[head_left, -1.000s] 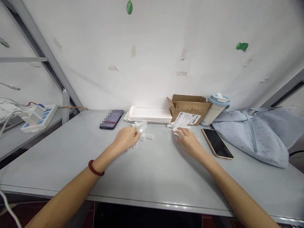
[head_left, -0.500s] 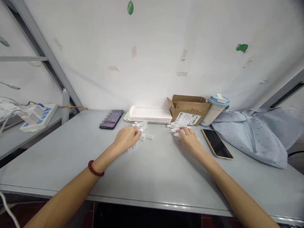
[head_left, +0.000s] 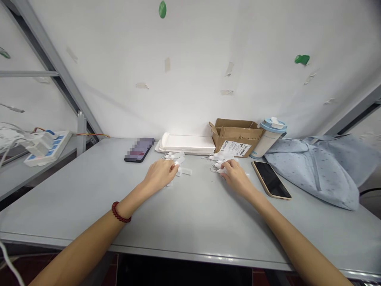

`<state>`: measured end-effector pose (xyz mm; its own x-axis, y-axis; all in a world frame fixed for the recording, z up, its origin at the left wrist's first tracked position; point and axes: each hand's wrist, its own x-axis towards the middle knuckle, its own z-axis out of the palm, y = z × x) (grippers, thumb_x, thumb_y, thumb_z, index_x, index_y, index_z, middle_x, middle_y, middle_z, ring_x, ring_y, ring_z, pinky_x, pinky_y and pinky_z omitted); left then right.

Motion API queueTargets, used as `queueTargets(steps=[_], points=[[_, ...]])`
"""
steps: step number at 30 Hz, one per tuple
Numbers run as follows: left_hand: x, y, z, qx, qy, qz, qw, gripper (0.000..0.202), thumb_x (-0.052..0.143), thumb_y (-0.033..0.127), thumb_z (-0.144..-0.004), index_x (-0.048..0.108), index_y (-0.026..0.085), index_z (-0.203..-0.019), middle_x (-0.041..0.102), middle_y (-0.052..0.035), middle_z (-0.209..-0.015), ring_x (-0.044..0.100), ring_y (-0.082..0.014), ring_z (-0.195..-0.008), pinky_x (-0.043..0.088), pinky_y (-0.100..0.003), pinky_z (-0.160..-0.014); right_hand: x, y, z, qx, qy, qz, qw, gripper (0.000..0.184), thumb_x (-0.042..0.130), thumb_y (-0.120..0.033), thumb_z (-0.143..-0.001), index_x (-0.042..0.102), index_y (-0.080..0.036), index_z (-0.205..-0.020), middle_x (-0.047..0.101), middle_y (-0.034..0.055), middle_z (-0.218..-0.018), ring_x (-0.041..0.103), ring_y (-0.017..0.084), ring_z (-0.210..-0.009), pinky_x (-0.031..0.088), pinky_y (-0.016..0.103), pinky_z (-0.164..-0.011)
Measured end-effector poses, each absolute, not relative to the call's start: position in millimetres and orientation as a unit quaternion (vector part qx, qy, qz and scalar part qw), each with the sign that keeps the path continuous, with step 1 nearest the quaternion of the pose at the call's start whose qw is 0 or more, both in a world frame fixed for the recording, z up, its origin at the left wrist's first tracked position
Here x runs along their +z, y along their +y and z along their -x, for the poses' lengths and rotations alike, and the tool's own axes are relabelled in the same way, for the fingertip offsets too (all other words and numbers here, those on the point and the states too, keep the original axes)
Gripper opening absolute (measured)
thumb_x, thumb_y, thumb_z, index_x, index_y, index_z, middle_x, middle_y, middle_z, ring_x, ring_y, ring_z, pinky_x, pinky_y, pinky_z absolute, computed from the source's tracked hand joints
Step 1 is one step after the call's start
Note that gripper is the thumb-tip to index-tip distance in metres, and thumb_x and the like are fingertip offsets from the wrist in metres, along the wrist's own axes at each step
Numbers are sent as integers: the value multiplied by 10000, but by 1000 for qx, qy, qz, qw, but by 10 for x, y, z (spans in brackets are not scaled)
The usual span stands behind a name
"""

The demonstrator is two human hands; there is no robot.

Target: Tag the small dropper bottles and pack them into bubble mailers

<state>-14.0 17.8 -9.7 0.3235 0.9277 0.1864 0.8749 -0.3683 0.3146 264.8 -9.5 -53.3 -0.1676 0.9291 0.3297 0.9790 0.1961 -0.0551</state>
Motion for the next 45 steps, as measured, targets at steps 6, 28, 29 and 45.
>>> queueTargets(steps=[6, 28, 29, 45], points=[[-106, 176, 139, 180, 548, -813, 76, 351, 369, 332, -839, 293, 188, -528, 418, 7, -484, 339, -132, -460, 187, -259, -484, -518, -84, -2650, -58, -768, 606, 199, 125, 469, -116, -809, 518, -196, -891, 522, 90, -916, 521, 226, -837, 410, 324, -684], [-224, -84, -61, 255, 354, -855, 281, 348, 405, 399, -892, 546, 181, -1123, 594, -5, -766, 512, -121, -631, 392, -232, -590, -205, -482, -2210, 138, -725, 531, 417, 169, 460, -363, -877, 480, -207, -818, 559, 17, -753, 531, 138, -703, 390, 213, -501], [-223, -86, -66, 253, 344, -863, 270, 302, 395, 370, -900, 588, 173, -1022, 576, 1, -721, 493, -117, -616, 376, -230, -582, -208, -490, -2197, 131, -730, 527, 416, 171, 460, -364, -878, 485, -206, -819, 562, 15, -751, 530, 138, -701, 410, 224, -544], [-165, -96, -69, 275, 329, -866, 256, 343, 346, 264, -916, 552, 154, -665, 524, 17, -610, 452, -97, -551, 344, -220, -578, -190, -447, -2284, 45, -706, 544, 451, 152, 470, -328, -869, 541, -198, -904, 594, 32, -763, 558, 154, -706, 413, 230, -516]])
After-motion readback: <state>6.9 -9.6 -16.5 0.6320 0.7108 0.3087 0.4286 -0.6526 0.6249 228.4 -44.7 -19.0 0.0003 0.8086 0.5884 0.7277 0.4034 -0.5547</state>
